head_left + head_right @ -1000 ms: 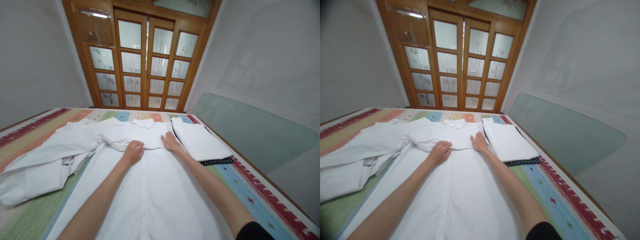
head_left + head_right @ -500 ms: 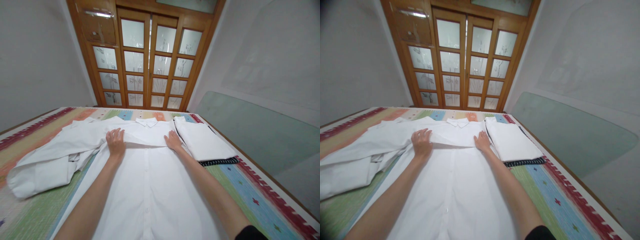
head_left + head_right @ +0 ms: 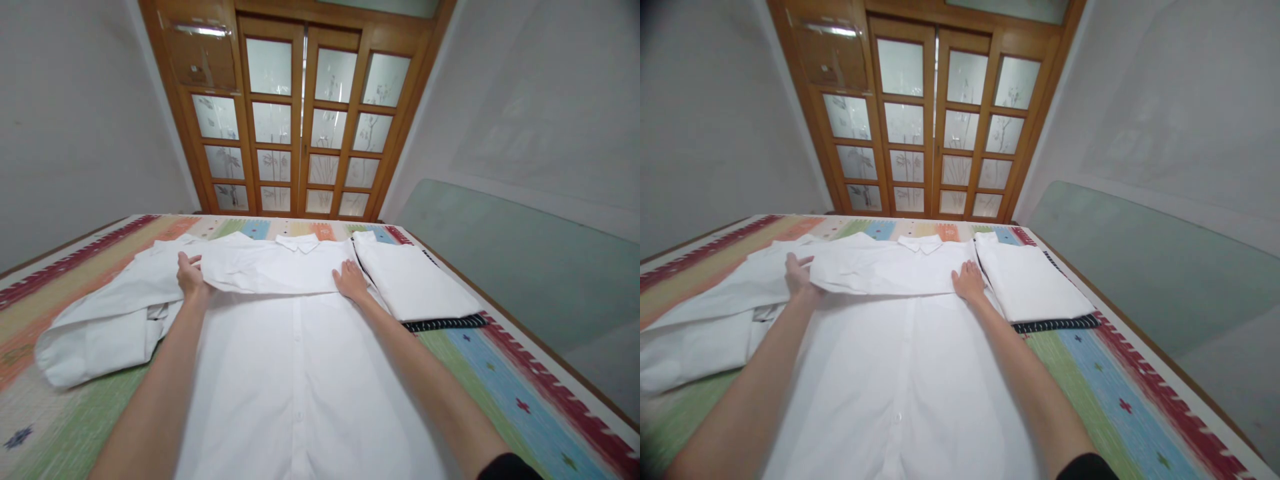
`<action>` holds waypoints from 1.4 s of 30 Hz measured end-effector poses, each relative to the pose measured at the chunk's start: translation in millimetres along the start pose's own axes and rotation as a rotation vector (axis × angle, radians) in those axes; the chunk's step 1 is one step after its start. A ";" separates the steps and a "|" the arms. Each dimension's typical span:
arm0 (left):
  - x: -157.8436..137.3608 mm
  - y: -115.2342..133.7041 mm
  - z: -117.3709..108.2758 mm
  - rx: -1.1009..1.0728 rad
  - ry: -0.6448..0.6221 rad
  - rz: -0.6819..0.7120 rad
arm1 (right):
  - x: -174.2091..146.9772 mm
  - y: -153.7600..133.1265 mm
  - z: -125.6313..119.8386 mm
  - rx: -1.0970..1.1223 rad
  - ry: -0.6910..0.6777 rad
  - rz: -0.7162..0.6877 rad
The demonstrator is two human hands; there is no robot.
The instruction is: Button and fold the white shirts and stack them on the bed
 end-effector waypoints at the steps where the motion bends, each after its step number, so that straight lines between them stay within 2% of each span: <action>1: 1.6 2.6 -1.8 -0.004 -0.044 -0.068 | -0.4 -0.6 -0.4 -0.007 0.002 0.003; 3: 1.1 7.7 -8.0 0.080 -0.051 -0.149 | -0.9 -1.8 -2.4 -0.031 0.007 0.006; 4: -0.2 10.0 -11.8 0.186 -0.050 -0.138 | -0.6 -2.5 -4.4 -0.050 0.008 0.000; 8: -4.1 14.3 -22.7 0.688 -0.045 0.053 | 8.7 -3.7 -17.4 -0.114 -0.065 -0.082; 11: -1.5 12.8 -22.3 0.828 -0.064 0.149 | 26.2 -1.3 -28.2 -0.139 -0.180 -0.121; 15: 4.0 8.5 -19.7 0.851 -0.040 0.242 | 55.4 4.9 -36.8 -0.152 -0.255 -0.153; 22: 6.1 3.0 -20.7 0.879 -0.062 0.246 | 92.1 15.8 -38.5 -0.156 -0.299 -0.153; 31: 5.1 7.1 -22.1 0.880 -0.067 0.236 | 111.4 19.1 -41.6 -0.194 -0.323 -0.182; 42: 7.5 8.2 -22.9 0.817 0.019 0.278 | 128.2 40.4 -74.2 -0.168 -0.264 -0.236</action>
Point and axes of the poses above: each hand's wrist, its own x-axis towards the middle knuckle, its own z-axis out of the palm, y = z × x, the point moved 1 cm from there along x, towards the middle knuckle, and after that the axes turned 13 degrees about -z, right-handed, at the moved point
